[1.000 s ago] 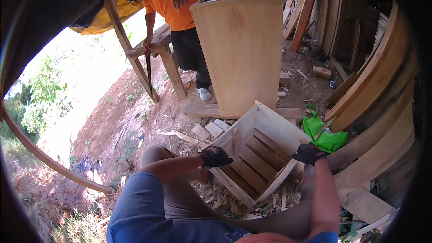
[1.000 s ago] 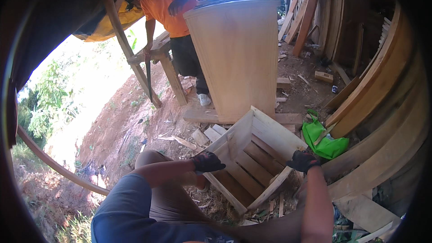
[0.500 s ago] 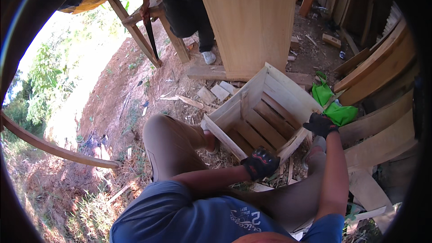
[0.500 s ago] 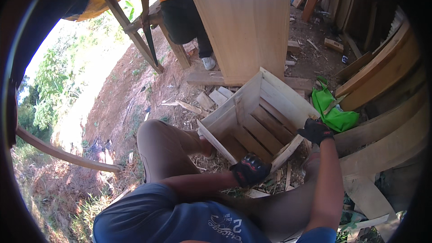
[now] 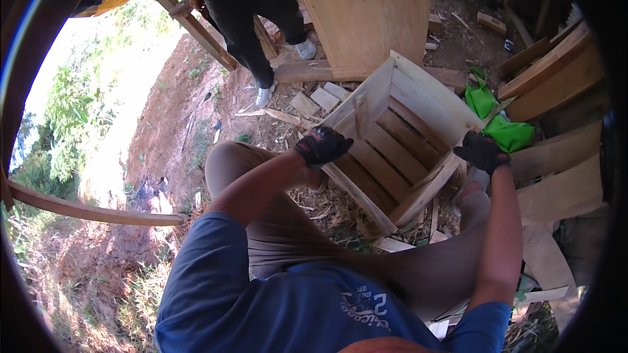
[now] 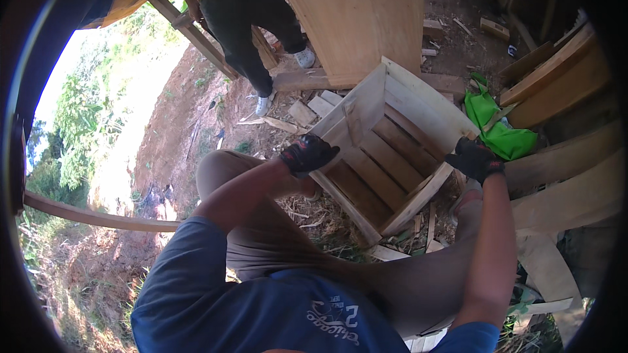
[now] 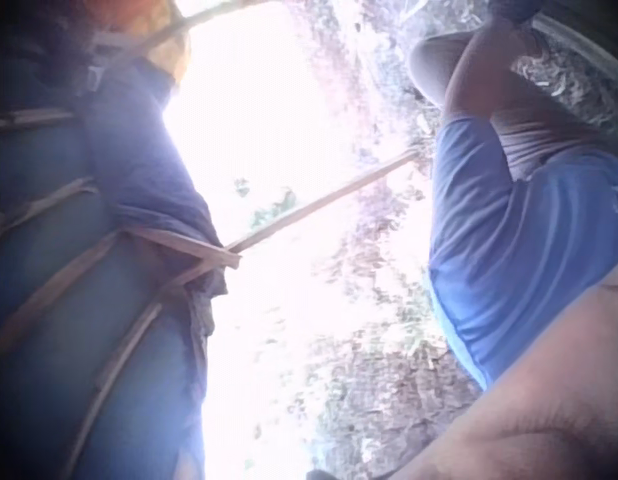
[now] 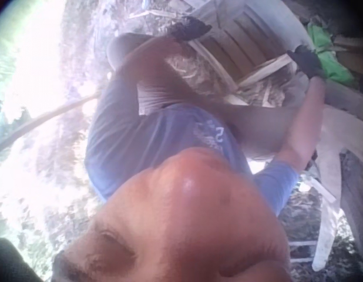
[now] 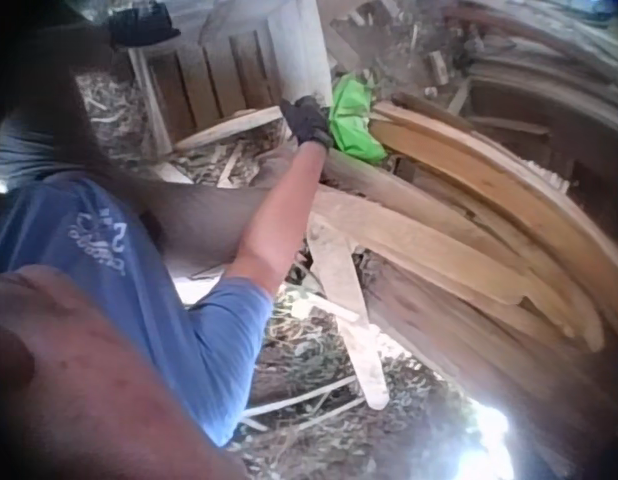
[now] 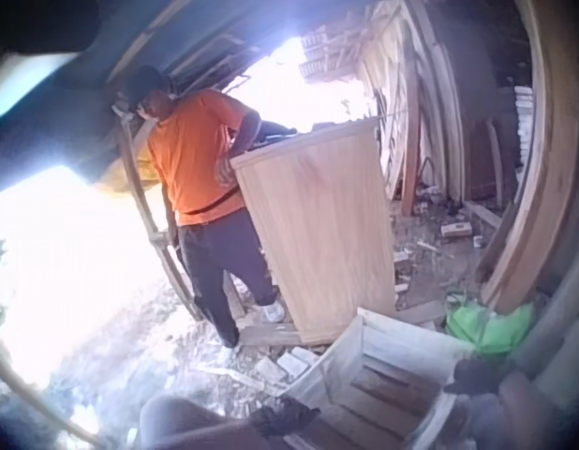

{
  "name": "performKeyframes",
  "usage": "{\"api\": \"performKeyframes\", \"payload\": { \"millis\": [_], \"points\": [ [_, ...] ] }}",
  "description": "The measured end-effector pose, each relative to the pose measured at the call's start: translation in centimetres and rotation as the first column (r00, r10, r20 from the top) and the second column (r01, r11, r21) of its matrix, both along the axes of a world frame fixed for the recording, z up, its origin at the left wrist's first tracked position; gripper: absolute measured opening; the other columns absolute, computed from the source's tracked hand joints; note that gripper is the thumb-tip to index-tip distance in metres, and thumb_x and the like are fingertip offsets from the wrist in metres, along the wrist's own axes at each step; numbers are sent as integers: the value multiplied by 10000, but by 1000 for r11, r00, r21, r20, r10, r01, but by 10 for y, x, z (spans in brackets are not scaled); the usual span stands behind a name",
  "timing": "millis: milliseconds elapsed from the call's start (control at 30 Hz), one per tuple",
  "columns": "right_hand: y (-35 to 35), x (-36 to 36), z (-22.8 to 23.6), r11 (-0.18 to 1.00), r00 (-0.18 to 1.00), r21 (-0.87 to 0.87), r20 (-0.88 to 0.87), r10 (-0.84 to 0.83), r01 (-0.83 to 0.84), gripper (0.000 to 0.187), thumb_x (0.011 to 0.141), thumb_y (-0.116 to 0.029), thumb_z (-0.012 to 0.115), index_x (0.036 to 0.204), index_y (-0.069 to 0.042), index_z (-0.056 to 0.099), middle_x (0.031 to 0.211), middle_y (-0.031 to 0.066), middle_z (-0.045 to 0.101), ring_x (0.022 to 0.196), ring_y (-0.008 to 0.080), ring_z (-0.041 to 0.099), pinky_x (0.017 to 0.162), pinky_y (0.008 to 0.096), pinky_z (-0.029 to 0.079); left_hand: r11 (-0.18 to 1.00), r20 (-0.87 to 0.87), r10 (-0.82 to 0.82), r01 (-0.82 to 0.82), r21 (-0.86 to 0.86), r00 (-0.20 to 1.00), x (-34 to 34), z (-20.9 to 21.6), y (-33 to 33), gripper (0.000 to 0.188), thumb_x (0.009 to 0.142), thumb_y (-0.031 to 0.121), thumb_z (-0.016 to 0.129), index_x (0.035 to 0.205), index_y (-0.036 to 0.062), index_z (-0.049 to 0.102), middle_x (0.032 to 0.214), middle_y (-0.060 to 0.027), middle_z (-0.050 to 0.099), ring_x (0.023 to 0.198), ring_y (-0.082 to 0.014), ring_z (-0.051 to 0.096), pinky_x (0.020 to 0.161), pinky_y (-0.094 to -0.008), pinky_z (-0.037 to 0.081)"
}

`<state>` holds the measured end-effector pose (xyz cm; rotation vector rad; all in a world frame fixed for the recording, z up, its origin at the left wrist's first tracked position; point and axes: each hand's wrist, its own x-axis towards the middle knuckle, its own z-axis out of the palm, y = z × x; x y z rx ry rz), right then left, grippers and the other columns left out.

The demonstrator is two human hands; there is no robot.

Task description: The person sands the interior and exterior surfaces of a wooden crate using a piece of sandpaper.

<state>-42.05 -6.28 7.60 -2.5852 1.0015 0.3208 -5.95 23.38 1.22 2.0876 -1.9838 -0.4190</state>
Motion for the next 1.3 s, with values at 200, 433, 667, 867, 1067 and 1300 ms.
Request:
{"api": "performKeyframes", "payload": {
  "millis": [200, 433, 667, 867, 1067, 1300],
  "points": [
    [3, 4, 4, 999, 999, 15, -30, -31, 32, 535, 855, -499, 715, 1105, -29, 672, 1128, 230, 713, 1099, 389, 676, 947, 486, 527, 993, 14, 82, -83, 87, 997, 17, 6, -3, 508, 1054, 464, 474, 863, 89, 758, 860, -188, 713, 817, -416, 673, 777, -488, 553],
    [9, 9, 8, 999, 999, 9, -23, -39, 39, 541, 858, -482, 727, 1102, -3, 662, 1113, 239, 713, 1097, 398, 674, 941, 492, 529, 985, 21, -132, 134, -112, 991, -74, -25, -3, 285, 988, 366, 575, 960, 165, 774, 804, -149, 713, 759, -365, 694, 717, -499, 558],
    [3, 18, 1, 1000, 994, -25, -107, -15, 13, 586, 855, -504, 724, 1115, 17, 657, 1112, 263, 707, 1090, 424, 671, 932, 512, 528, 909, 67, -130, 146, -391, 989, -168, 8, 9, 262, 935, 298, 643, 777, 100, 708, 710, -129, 675, 637, -341, 654, 606, -489, 522],
    [-4, 21, -5, 999, 984, -53, -179, -13, 4, 622, 858, -519, 708, 1167, 18, 661, 1157, 270, 700, 1117, 432, 663, 953, 506, 526, 846, -192, 515, -532, -47, 836, -61, 66, -6, 554, 1042, 503, 470, 853, 67, 756, 848, -197, 730, 815, -413, 700, 771, -532, 544],
    [-2, 31, -6, 998, 984, -62, -179, 3, -14, 651, 859, -523, 703, 1203, 28, 651, 1199, 285, 686, 1136, 435, 657, 969, 502, 524, 526, -255, 829, -849, 51, 498, 71, 4, 24, 675, 1028, 567, 376, 1000, 14, 761, 1072, -285, 711, 1098, -450, 656, 971, -533, 495],
    [-4, 31, -5, 995, 982, -92, -183, -47, 31, 659, 860, -532, 700, 1231, 10, 649, 1232, 274, 679, 1167, 433, 645, 992, 504, 514, 520, -629, 732, -812, 266, 263, 106, -77, 11, 547, 968, 527, 595, 1006, 4, 748, 929, -162, 700, 855, -283, 629, 779, -445, 486]
  ]
}}
